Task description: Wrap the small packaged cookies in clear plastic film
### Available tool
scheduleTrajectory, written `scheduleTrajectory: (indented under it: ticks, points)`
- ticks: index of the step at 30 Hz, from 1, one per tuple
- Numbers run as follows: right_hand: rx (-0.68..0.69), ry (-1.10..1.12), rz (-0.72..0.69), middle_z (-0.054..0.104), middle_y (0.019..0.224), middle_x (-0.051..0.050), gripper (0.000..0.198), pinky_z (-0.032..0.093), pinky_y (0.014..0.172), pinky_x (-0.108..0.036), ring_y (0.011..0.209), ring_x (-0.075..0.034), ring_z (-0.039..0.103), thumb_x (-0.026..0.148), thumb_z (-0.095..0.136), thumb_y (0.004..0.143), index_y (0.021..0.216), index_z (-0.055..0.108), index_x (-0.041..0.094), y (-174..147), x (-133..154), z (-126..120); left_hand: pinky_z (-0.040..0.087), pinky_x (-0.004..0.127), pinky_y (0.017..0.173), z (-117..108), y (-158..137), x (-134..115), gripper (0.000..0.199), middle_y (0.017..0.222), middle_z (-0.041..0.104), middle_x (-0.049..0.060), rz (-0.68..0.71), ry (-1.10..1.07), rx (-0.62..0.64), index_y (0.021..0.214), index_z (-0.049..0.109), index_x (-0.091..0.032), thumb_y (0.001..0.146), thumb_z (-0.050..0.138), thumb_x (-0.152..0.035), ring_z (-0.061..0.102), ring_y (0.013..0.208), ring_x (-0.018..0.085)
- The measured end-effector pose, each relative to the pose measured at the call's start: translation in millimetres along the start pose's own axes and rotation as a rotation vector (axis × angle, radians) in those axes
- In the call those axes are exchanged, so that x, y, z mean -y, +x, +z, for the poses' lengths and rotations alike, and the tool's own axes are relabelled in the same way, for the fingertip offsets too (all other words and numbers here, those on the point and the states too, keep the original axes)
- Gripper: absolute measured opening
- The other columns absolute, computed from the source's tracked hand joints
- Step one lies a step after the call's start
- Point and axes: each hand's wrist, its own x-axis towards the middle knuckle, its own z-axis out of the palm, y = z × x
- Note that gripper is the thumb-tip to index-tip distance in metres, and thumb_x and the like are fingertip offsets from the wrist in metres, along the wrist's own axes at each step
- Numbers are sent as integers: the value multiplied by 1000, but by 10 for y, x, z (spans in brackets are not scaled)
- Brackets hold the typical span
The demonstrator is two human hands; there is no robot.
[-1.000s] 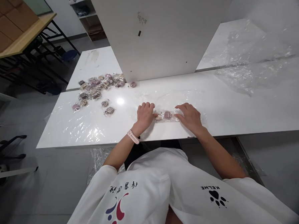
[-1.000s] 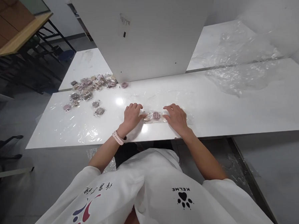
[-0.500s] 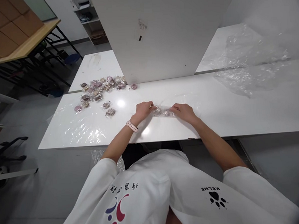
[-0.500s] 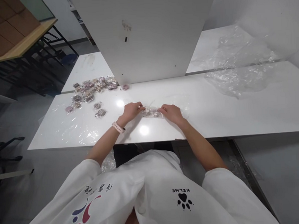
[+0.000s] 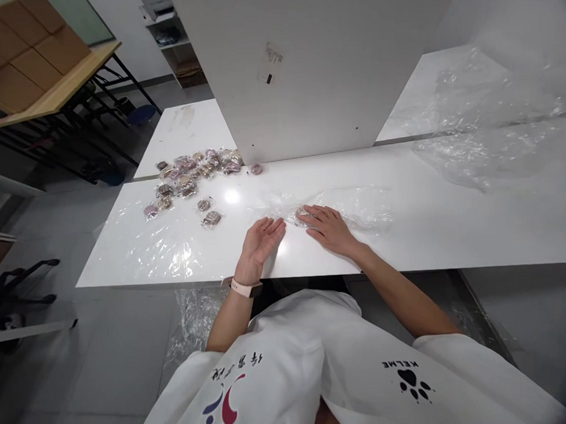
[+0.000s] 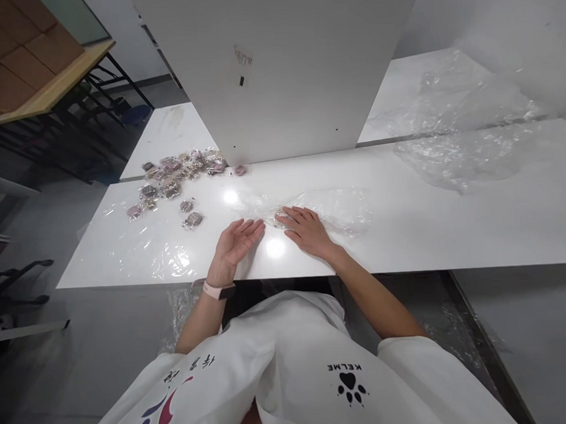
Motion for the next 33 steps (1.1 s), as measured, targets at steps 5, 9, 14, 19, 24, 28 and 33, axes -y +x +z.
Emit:
scheduleTrajectory:
  ticks: [5, 9, 14, 19, 24, 28, 33]
  points:
    - [-25, -17, -15, 47, 154, -2, 43, 31, 114, -45, 140, -25, 39, 37, 39, 103, 143, 53, 30, 12, -22, 5, 41, 46, 113, 215, 315, 177, 17, 125, 65, 11, 451, 464, -17, 100, 67, -18, 90, 61, -30, 55, 130, 26]
    - [4, -46, 10, 66, 128, -10, 36, 34, 110, -49, 127, -29, 51, 37, 42, 101, 119, 69, 22, 51, -48, 34, 26, 49, 123, 281, 481, 510, 22, 153, 47, 9, 957, 1208, 124, 111, 69, -21, 96, 53, -26, 29, 151, 25]
    - [-88, -13, 63, 68, 122, -14, 35, 39, 106, -51, 124, -31, 53, 32, 40, 101, 111, 71, 19, -155, 155, -25, 28, 51, 122, 184, 585, 570, 31, 144, 58, 8, 992, 1570, 367, 124, 65, -24, 99, 47, -21, 44, 143, 22]
    - [-469, -62, 467, 69, 108, -13, 32, 43, 91, -57, 106, -35, 59, 36, 42, 99, 112, 71, 28, -927, 363, -146, 21, 57, 123, 136, 522, 602, 33, 147, 55, 5, 926, 1473, 390, 123, 66, -30, 98, 49, -19, 37, 148, 23]
    - [-586, -119, 795, 65, 100, -17, 39, 41, 83, -65, 99, -41, 57, 55, 49, 93, 107, 71, 26, -1140, 58, -192, 20, 61, 122, 161, 525, 644, 30, 147, 55, 6, 863, 1374, 404, 119, 67, -30, 95, 52, -18, 34, 148, 27]
    - [-584, 151, 635, 67, 101, -12, 35, 47, 87, -52, 99, -32, 60, 52, 48, 94, 97, 68, 24, -505, -17, -216, 18, 59, 123, 170, 510, 659, 32, 146, 55, 8, 932, 1411, 403, 120, 66, -28, 96, 48, -17, 35, 148, 27]
    - [-286, 196, 206, 70, 116, -8, 32, 43, 99, -45, 112, -25, 60, 34, 39, 100, 109, 67, 24, 133, 220, -206, 28, 59, 117, 144, 521, 646, 19, 114, 70, 14, 894, 1521, 398, 100, 69, -21, 91, 54, -15, 57, 126, 33]
